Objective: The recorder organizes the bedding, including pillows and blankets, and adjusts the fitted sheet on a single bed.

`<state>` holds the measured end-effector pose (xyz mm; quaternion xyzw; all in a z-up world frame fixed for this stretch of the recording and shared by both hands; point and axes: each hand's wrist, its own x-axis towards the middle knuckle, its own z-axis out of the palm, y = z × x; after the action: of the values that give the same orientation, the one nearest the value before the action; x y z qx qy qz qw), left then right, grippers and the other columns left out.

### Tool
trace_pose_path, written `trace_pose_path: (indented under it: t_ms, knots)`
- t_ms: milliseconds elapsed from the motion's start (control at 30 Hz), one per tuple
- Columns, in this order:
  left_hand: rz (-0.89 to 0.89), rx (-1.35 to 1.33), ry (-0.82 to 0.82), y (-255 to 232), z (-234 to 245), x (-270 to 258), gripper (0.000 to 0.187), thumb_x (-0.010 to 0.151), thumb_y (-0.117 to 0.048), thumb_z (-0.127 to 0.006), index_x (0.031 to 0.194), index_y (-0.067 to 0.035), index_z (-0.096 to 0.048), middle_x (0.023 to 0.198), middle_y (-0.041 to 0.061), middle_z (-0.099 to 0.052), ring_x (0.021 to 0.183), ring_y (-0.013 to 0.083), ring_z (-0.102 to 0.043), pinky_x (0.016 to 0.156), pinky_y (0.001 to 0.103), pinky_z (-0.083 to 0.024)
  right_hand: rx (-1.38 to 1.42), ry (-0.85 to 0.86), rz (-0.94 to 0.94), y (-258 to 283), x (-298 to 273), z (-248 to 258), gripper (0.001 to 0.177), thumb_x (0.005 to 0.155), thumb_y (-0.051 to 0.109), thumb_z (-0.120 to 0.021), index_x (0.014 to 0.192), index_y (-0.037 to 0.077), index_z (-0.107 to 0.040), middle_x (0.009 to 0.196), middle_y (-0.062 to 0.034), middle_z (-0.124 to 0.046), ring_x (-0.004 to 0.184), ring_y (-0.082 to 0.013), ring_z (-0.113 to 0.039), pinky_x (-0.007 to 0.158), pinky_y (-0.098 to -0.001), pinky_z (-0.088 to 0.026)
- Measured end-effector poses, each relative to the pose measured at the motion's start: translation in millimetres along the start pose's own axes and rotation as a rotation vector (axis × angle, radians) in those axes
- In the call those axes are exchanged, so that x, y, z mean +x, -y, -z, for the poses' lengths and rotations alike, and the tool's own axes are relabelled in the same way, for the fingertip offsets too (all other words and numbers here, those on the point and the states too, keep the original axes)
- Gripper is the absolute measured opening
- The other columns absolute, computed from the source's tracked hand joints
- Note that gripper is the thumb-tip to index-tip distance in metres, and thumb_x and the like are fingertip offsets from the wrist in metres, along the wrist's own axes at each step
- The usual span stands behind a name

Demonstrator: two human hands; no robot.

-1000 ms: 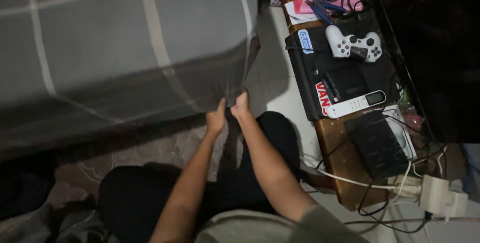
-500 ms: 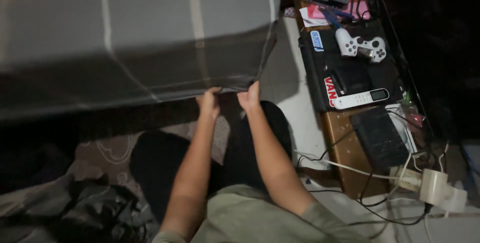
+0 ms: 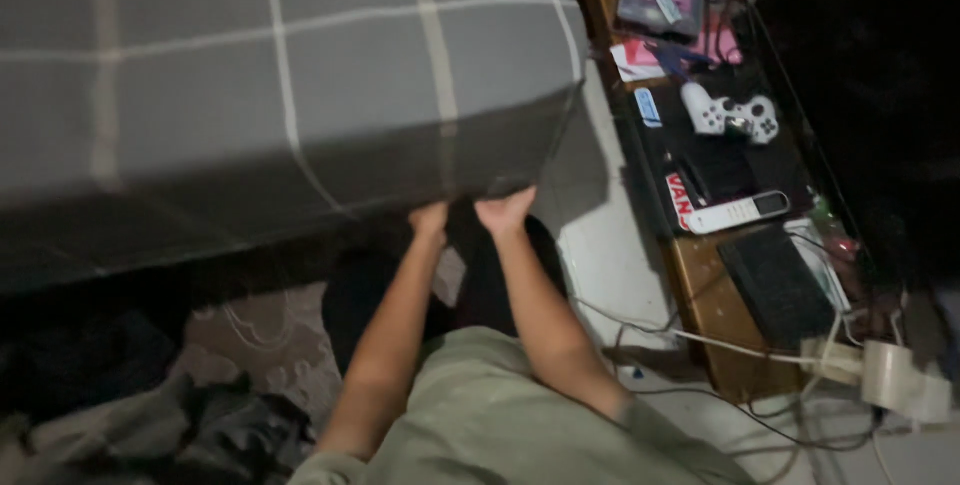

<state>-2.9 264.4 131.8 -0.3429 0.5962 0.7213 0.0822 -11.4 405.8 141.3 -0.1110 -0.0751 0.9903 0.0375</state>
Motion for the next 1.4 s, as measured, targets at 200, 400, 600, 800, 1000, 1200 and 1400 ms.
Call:
trace_pose_path:
  t_ms: [200,400,600,800,1000,1200,1400]
  knots:
    - [-0.051,-0.292,0.132,5,5,-11,0.057,0.072,0.000,-0.080,0.126,0.014,-0.067,0.119,0.018,-0.072,0.097,0.0274,-0.070,0.078,0.037,-0.056,0.007,0.039,0.060,-32,-5,-51,0.075,0.092,0.068,-0.046,0.144,0.014,-0.057,0.144,-0.0099,-0.058,0.132,-0.0357,-0.053,0.113,-0.0546,-0.042]
    - [0.167,-0.636,0.100,16,-24,24,0.024,0.069,0.008,-0.066,0.091,-0.001,-0.069,0.080,0.006,-0.064,0.064,0.0197,-0.055,0.059,0.035,-0.041,-0.038,-0.042,0.133,-35,18,-41,0.077,0.094,0.068,-0.039,0.144,0.011,-0.056,0.144,-0.0139,-0.059,0.130,-0.0387,-0.055,0.113,-0.0570,-0.043]
    - [0.137,-0.740,0.254,-16,-26,9,0.012,0.067,0.006,-0.065,0.076,-0.003,-0.065,0.074,0.008,-0.063,0.068,0.0211,-0.062,0.064,0.036,-0.051,-0.023,0.108,0.101,-17,2,-85,0.073,0.099,0.065,-0.043,0.141,0.008,-0.056,0.139,-0.0143,-0.060,0.126,-0.0375,-0.056,0.109,-0.0549,-0.047]
    - [-0.241,-0.532,0.386,-107,-3,-70,0.010,0.080,-0.005,-0.075,0.090,-0.004,-0.072,0.090,0.006,-0.071,0.088,0.0196,-0.066,0.084,0.034,-0.053,0.012,0.401,0.036,8,-40,-176,0.071,0.100,0.062,-0.048,0.147,0.008,-0.054,0.145,-0.0109,-0.057,0.133,-0.0327,-0.055,0.116,-0.0514,-0.044]
    - [-0.732,-0.177,0.372,-179,4,-108,0.040,0.082,-0.021,-0.084,0.111,0.003,-0.071,0.110,0.007,-0.072,0.102,0.0225,-0.066,0.094,0.036,-0.052,-0.130,0.496,0.057,24,-26,-209,0.062,0.102,0.054,-0.052,0.146,0.010,-0.054,0.146,-0.0072,-0.056,0.134,-0.0300,-0.054,0.120,-0.0500,-0.038]
    - [-0.604,0.077,0.194,-212,-25,-96,0.043,0.084,-0.029,-0.082,0.114,0.001,-0.075,0.114,0.006,-0.076,0.102,0.0185,-0.069,0.096,0.031,-0.052,-0.332,0.637,0.027,46,46,-171,0.048,0.106,0.039,-0.061,0.144,0.009,-0.056,0.145,-0.0048,-0.057,0.142,-0.0284,-0.050,0.128,-0.0493,-0.036]
    - [-0.676,-0.100,0.322,-169,-60,-32,0.045,0.084,-0.022,-0.081,0.121,0.002,-0.071,0.122,0.009,-0.072,0.109,0.0207,-0.066,0.100,0.032,-0.049,0.095,0.391,-0.112,44,34,-199,0.069,0.089,0.056,-0.062,0.134,0.004,-0.062,0.136,-0.0122,-0.065,0.128,-0.0315,-0.054,0.114,-0.0474,-0.037]
